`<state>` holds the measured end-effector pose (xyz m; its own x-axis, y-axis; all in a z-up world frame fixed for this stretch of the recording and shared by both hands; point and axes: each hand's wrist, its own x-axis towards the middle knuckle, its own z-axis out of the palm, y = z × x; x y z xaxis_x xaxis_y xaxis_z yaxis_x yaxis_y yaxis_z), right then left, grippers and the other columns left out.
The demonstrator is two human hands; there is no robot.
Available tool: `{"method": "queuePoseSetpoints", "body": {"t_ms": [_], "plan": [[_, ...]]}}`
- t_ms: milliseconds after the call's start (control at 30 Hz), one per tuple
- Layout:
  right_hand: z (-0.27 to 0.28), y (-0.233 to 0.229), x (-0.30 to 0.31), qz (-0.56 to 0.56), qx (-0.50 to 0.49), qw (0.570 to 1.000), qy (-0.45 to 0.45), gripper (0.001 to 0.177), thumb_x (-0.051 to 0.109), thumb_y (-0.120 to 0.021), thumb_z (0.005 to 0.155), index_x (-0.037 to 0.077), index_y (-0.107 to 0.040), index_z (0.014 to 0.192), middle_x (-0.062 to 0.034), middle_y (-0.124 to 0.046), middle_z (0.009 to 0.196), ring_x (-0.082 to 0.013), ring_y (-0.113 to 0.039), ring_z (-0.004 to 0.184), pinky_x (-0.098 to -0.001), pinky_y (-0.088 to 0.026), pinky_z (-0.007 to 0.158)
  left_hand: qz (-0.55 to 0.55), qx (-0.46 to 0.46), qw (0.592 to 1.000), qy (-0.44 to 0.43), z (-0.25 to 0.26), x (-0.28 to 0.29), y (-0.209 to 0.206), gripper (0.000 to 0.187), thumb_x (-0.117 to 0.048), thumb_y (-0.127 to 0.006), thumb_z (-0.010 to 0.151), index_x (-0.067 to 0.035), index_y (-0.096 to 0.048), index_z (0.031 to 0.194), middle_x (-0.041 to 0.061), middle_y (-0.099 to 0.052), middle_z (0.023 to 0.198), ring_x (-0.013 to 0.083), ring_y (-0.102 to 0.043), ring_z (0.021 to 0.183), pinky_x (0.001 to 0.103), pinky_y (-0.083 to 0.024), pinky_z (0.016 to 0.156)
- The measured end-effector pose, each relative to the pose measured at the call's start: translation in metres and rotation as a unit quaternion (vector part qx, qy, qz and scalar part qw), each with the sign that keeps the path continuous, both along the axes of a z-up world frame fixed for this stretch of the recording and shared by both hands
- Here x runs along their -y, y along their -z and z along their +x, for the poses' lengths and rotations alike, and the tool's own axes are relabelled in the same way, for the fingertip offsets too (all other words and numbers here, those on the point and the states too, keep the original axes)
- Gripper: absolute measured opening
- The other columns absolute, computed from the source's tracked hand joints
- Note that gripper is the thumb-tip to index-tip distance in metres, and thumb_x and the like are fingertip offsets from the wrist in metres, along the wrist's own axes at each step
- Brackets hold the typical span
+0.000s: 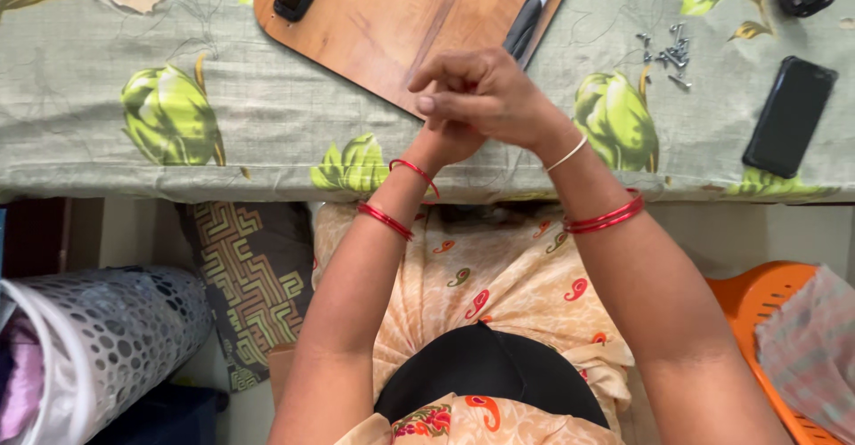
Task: The person assembles a small wooden table by attaching metal legs to a wooden tabletop using a red screwdriver and screws. They position each leg, insert screws, and tighten them in sequence.
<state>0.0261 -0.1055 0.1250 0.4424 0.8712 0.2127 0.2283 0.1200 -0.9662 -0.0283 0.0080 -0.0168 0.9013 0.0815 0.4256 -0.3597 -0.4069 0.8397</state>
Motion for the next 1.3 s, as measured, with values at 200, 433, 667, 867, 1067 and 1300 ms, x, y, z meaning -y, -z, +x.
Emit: {"method": "queuePoseSetpoints", "body": {"t_ms": [200,433,667,867,1067,1300], "plan": [[0.002,0.009,0.016,0.024,-0.128,0.987,0.097,0.022,0.02,-0.07,0.105,-0.001,-0.071,0.099,0.0025,-0.058,0.062,-0.0034,-0.05,0.05,-0.0213,-0.04,0.048,0.024,-0.079,0.997,0.0,0.012,0.013,-0.018,0.018,-0.016,-0.074,0.085,-0.005,-0.063,0.092,0.015,-0.069,0.088,0.0325,-0.07,0.088,0.042,-0.056,0.074],[-0.011,0.034,0.017,0.124,-0.091,0.967,0.202,0.027,0.025,-0.066,0.111,-0.001,-0.064,0.101,0.0013,-0.057,0.069,-0.0041,-0.048,0.055,-0.0224,-0.037,0.049,-0.032,0.074,0.974,-0.211,0.001,0.057,-0.034,0.024,-0.015,-0.071,0.084,-0.004,-0.054,0.073,0.018,-0.062,0.072,0.0408,-0.065,0.073,0.047,-0.049,0.064],[-0.012,0.047,0.009,0.186,-0.119,0.913,0.344,0.027,0.026,-0.065,0.108,0.001,-0.061,0.097,0.0049,-0.052,0.063,-0.0018,-0.043,0.05,-0.0228,-0.035,0.046,-0.032,-0.082,0.996,-0.002,0.017,0.028,-0.013,0.018,-0.015,-0.076,0.081,-0.004,-0.064,0.076,0.016,-0.068,0.071,0.0298,-0.072,0.067,0.038,-0.054,0.064],[-0.018,0.05,-0.021,0.175,-0.07,0.87,0.455,0.028,0.026,-0.062,0.11,0.004,-0.059,0.093,0.008,-0.045,0.065,0.0001,-0.037,0.056,-0.0204,-0.03,0.05,-0.012,-0.058,0.995,0.075,0.02,0.001,-0.012,0.04,-0.017,-0.075,0.084,0.002,-0.059,0.116,0.016,-0.072,0.096,0.0369,-0.071,0.09,0.042,-0.055,0.076],[-0.024,0.029,-0.008,0.152,-0.02,0.898,0.413,0.032,0.027,-0.065,0.109,0.003,-0.061,0.089,0.0042,-0.049,0.067,-0.0036,-0.04,0.058,-0.0237,-0.034,0.053,0.076,-0.075,0.994,-0.014,0.014,0.013,-0.017,0.022,-0.022,-0.07,0.089,-0.005,-0.069,0.104,0.019,-0.074,0.089,0.0394,-0.073,0.088,0.045,-0.056,0.074],[-0.028,-0.012,0.043,-0.099,0.356,0.876,0.311,0.033,0.026,-0.086,0.086,-0.001,-0.07,0.096,-0.0164,-0.069,0.082,-0.0287,-0.068,0.069,-0.0397,-0.054,0.062,0.088,-0.113,0.988,-0.057,0.002,0.027,-0.041,0.019,-0.025,-0.068,0.09,-0.007,-0.069,0.09,0.015,-0.073,0.085,0.0359,-0.072,0.082,0.046,-0.054,0.07]]}}
